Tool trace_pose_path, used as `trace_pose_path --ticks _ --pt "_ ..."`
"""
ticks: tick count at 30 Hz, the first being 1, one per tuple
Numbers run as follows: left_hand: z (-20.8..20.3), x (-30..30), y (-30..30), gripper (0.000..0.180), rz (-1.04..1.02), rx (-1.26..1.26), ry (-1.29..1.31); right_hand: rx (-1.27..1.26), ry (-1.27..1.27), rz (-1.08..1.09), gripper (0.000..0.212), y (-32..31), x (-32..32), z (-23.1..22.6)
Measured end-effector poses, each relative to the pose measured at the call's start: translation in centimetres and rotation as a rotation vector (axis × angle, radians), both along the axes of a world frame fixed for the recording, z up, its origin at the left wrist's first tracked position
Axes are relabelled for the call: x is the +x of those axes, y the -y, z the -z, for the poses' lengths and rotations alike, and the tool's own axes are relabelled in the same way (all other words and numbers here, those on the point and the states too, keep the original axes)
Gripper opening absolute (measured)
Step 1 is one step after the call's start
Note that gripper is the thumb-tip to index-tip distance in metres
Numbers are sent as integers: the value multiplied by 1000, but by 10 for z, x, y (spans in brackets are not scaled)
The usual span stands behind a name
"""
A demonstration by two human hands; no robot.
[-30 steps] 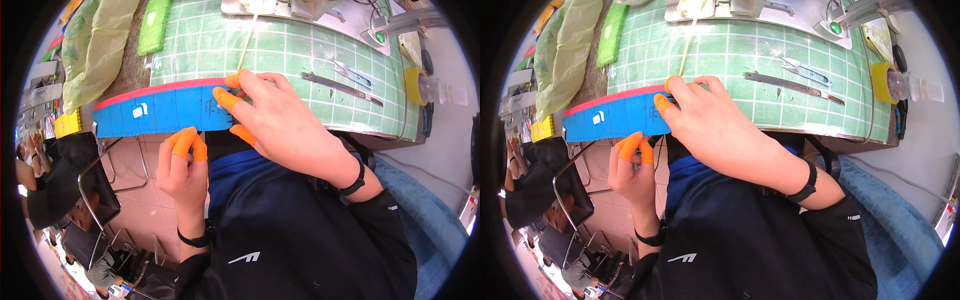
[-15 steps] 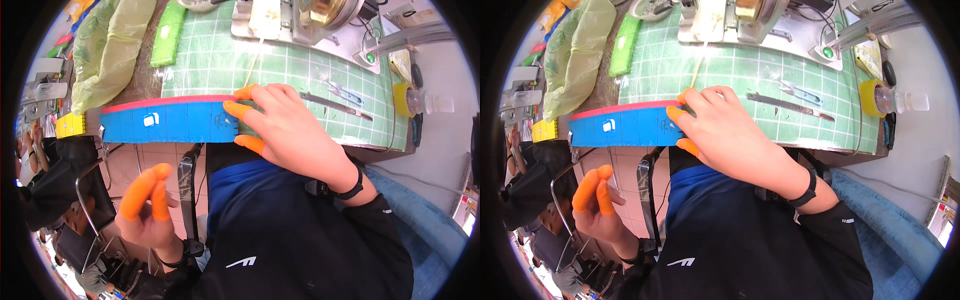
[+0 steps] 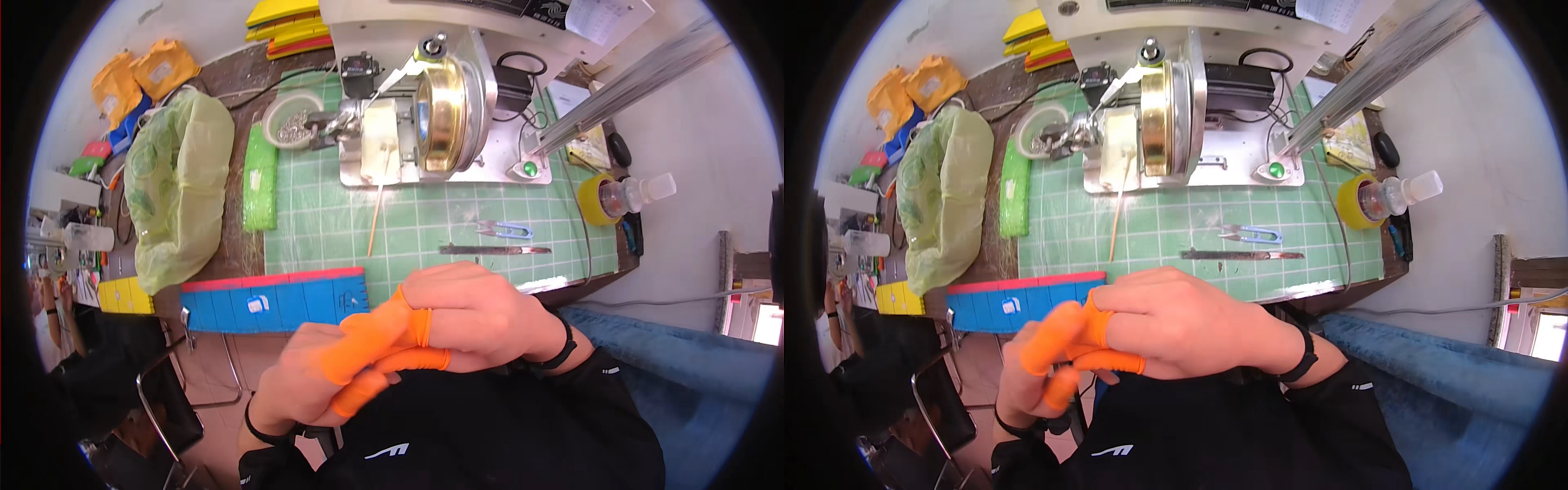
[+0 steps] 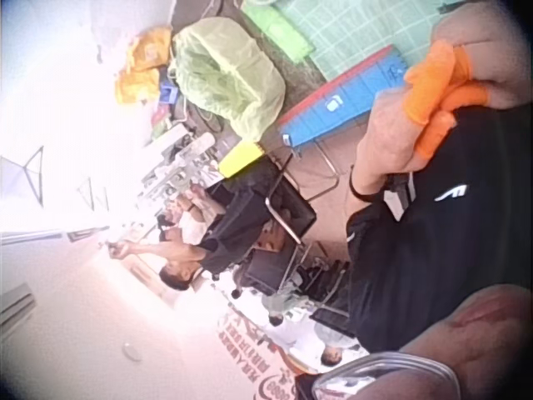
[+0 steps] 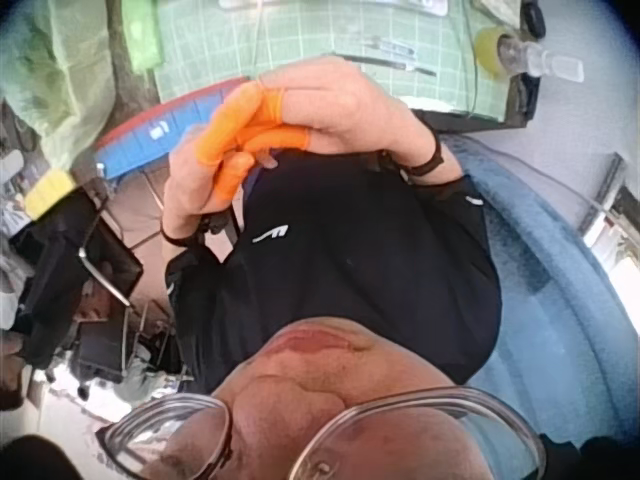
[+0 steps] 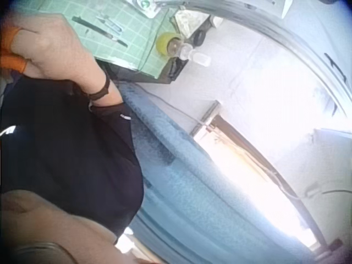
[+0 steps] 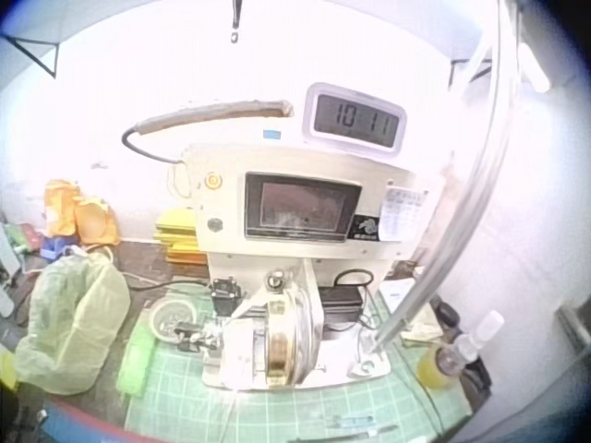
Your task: Assembling small metal components onto a blue substrate and applying adhesive using a manual machine and glue bottle.
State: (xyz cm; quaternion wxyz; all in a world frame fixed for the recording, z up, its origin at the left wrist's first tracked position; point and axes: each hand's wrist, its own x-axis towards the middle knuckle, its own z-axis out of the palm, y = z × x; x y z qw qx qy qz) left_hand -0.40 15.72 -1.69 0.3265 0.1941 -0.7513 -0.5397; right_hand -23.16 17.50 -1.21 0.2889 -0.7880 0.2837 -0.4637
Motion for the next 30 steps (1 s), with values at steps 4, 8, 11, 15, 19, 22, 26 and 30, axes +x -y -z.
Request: trace_pose_path --ticks 4,8,11,15,19,22,26,30 --pt "-7 -7 33 64 112 -156 203 60 -98 57 32 13 -8 10" --pt "-23 3 88 30 -197 -823 423 149 -404 220 30 23 -12 3" --pt "-27 -2 138 24 -509 -553 571 263 -503 213 38 29 -22 15" --pt "-2 -12 213 18 -473 -707 772 293 -632 224 45 27 -21 39" --pt "28 -32 246 18 -335 -675 981 368 -585 207 44 31 -9 55" --pt "39 -41 256 18 -260 -569 1146 350 -596 246 42 34 -8 65" --pt "44 -45 256 13 -297 -599 1080 333 -557 236 38 38 -11 74" --pt "50 -35 267 12 -313 -557 984 320 -502 229 33 42 -17 73"
